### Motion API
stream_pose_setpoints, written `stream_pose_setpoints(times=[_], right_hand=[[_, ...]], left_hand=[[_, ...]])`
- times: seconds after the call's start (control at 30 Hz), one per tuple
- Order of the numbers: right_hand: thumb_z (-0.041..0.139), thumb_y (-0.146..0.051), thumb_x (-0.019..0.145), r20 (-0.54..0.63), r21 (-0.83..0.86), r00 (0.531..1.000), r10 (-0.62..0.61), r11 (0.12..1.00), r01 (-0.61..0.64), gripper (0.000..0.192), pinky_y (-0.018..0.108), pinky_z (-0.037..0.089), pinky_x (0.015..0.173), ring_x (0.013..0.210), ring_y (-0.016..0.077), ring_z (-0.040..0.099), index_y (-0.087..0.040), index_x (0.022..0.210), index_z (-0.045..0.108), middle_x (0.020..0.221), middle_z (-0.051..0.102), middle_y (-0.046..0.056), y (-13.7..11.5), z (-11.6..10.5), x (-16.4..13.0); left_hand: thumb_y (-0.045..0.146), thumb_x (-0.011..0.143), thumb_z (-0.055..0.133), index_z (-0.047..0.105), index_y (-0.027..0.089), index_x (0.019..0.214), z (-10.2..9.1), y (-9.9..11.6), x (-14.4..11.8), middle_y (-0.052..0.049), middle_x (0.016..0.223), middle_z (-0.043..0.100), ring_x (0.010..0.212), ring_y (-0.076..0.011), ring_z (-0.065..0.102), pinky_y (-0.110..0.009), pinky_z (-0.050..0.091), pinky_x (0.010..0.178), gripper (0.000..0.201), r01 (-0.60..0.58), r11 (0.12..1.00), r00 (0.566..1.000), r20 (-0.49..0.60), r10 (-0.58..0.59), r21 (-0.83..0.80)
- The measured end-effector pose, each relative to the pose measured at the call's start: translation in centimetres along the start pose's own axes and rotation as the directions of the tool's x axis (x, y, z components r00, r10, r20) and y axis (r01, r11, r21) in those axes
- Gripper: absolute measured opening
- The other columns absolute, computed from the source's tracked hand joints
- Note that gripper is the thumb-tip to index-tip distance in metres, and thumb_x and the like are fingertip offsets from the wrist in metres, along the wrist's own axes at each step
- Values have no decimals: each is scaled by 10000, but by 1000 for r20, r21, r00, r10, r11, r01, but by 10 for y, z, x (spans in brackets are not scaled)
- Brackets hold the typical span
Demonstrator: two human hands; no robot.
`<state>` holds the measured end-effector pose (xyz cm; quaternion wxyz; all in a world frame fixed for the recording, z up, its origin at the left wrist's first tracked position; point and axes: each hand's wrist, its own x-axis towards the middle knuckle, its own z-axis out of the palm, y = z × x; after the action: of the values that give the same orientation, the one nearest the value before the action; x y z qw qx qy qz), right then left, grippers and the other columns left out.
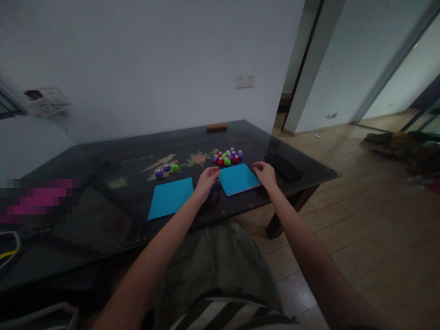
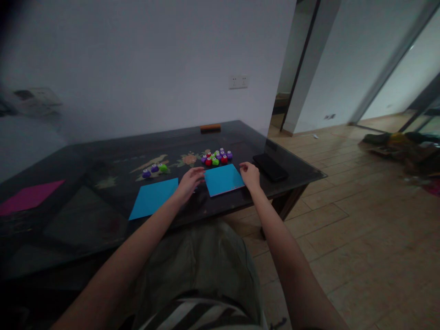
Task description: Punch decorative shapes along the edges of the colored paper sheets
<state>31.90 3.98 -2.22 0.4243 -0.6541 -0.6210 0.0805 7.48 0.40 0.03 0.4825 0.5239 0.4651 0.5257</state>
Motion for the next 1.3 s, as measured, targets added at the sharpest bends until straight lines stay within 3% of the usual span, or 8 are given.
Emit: stream_pose_setpoints(times=[0.1,0.27,0.5,1.0,1.17,1.3], right_hand=[[518,-147,777,28,80,999,-17,997,14,225,300,486,792,837,181,646,-162,930,682,896,700,74,3,2,1],[517,-73,738,94,172,995,-36,985,19,272,297,491,829,858,170,666,-150,951,668,904,712,73,4,3,2],[490,-26,701,158,218,987,-10,976,-25,339,285,491,824,865,165,673,-150,969,658,891,717,61,4,4,5],[496,-43,694,132,206,991,-18,978,-10,320,288,487,825,834,166,667,-130,944,676,862,715,77,0,1,3],[499,-63,691,86,218,996,-31,976,11,298,307,493,827,833,171,658,-137,910,686,874,710,77,1,1,3],[511,-99,704,55,217,998,-42,976,29,266,318,493,822,832,175,650,-153,895,688,881,709,66,2,1,2]], left_hand=[[197,767,573,563,207,997,-5,2,4,-81,1151,574,1076,-165,544,-279,464,860,231,163,937,984,-15,-176,-309],[229,825,510,506,268,1141,-8,7,3,-76,1352,457,1263,-169,422,-299,437,944,318,305,871,949,41,-314,-386],[285,863,455,454,263,1228,-7,11,3,-111,1362,453,1247,-169,460,-305,441,964,366,325,882,946,138,-295,-341],[255,840,463,520,242,1164,-6,10,2,-105,1328,492,1252,-182,456,-325,439,981,329,319,873,948,144,-285,-370],[262,830,478,575,226,1071,-10,10,3,-100,1329,490,1264,-189,438,-327,443,984,263,295,887,956,110,-273,-357],[236,822,490,606,191,982,-18,18,7,-102,1229,569,1176,-193,516,-345,463,966,202,201,903,979,40,-201,-379]])
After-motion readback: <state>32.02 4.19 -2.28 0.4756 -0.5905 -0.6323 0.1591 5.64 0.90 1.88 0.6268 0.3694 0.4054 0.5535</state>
